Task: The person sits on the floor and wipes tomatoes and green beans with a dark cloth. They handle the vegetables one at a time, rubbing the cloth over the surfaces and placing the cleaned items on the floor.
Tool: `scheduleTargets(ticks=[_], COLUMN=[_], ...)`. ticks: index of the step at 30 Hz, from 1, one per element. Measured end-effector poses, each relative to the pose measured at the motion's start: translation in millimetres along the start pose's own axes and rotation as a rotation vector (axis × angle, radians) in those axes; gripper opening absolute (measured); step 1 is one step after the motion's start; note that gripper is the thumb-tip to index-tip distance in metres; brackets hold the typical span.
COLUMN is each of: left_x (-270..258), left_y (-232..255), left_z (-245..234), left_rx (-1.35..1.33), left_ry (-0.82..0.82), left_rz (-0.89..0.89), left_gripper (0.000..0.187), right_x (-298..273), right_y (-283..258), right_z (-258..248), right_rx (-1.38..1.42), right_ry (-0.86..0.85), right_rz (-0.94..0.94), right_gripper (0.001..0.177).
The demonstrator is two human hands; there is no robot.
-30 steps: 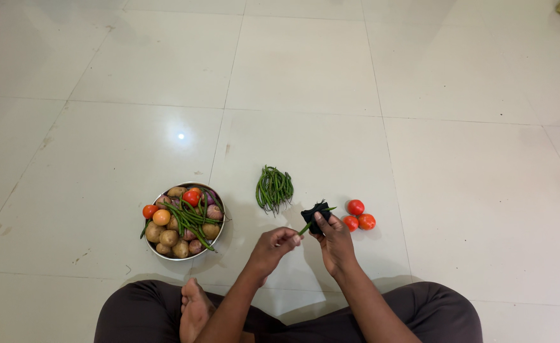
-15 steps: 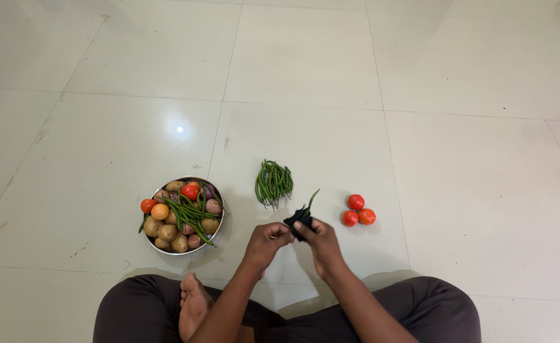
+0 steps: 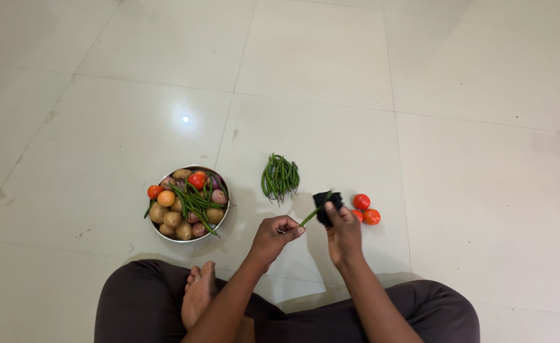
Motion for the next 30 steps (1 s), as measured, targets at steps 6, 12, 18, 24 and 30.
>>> scheduleTargets(ticks=[6, 12, 18, 24, 30], left_x=[5, -1, 4, 5, 2], left_y=[-7, 4, -3, -6, -1], left_z=[-5, 7, -4, -10, -8], left_rx=[0.021, -0.004, -0.057, -0.082, -0.029], left_ry=[0.035, -0.090, -0.018, 0.029, 0.052], left_rz=[0.020, -0.005, -0.013, 0.000, -0.017], left_gripper=[0.012, 0.017, 0.017, 0.010, 0.011], right_x=[-14, -11, -21, -17, 3], right_y=[35, 14, 25, 29, 11], right_z=[17, 14, 25, 20, 0], right_rx=[-0.270, -0.214, -0.249, -0.240, -0.107], right_ry=[-0.154, -0.099, -0.152, -0.165, -0.027], right_rz=[0.090, 0.058, 0.131, 0.151, 0.044], right_gripper=[0.017, 0.018, 0.017, 0.019, 0.017])
Point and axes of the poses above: each hand's wrist, its own x-axis towards the middle knuckle, its own z-axis out of the palm, y = z × x, the point moved 7 cm from there along x, towards the middle knuckle
